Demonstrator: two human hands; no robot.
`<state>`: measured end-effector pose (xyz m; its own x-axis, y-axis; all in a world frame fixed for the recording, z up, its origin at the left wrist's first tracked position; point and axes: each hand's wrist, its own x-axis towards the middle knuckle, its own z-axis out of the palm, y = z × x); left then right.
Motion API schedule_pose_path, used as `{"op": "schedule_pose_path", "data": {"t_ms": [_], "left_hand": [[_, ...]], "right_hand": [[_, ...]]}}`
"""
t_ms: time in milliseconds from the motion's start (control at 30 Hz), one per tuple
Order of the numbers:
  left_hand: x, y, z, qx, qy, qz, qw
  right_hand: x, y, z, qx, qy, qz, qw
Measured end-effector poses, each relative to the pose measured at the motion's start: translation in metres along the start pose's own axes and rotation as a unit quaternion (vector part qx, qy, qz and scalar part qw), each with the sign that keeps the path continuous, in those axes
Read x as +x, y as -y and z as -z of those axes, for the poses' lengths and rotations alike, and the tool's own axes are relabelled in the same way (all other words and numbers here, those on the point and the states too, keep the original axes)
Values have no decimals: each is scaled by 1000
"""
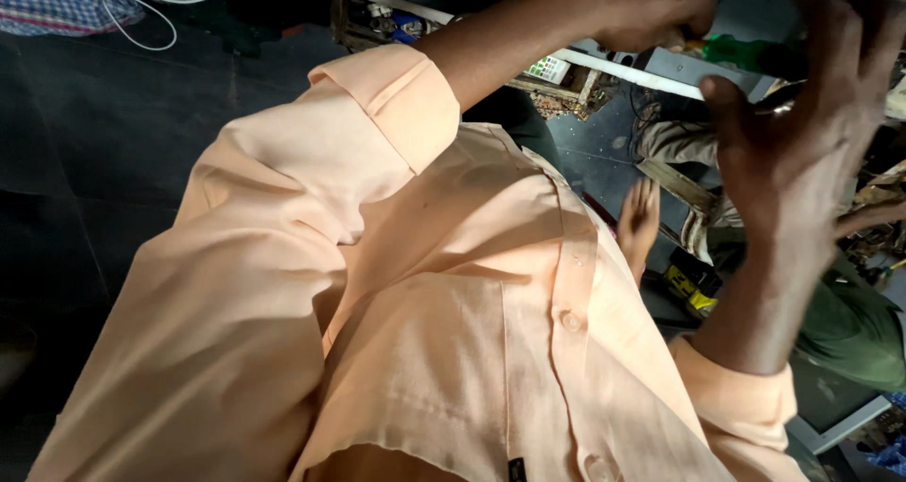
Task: The person uses a screwdriver to unscrew and remove the back panel of a television on a repair bench, sets the panel aside, repositions the television upright on the table, and picks up a remote control to operate the television.
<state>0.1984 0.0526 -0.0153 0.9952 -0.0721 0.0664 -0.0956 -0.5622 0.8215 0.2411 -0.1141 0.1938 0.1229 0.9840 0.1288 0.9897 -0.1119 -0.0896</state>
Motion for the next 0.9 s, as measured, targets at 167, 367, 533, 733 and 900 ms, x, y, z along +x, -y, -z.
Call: {"op": "schedule_pose_path", "data": {"t_ms": [167,367,533,733,900], "left_hand": [[-5,5,0,-9,-92,-114,989],[8,9,-3,9,-46,-84,995],[-1,17,-5,-115,-88,-143,979],[7,8,-5,12,-8,-32,999],[7,12,2,-79,-73,-108,988]], "right_hand": [[-4,9,26,-48,83,-46,994],[14,30,43,-11,71,-14,997],[19,29,42,1,138,-110,984],[16,19,46,-9,119,-66,991],[15,13,41,-41,140,-114,983]]}}
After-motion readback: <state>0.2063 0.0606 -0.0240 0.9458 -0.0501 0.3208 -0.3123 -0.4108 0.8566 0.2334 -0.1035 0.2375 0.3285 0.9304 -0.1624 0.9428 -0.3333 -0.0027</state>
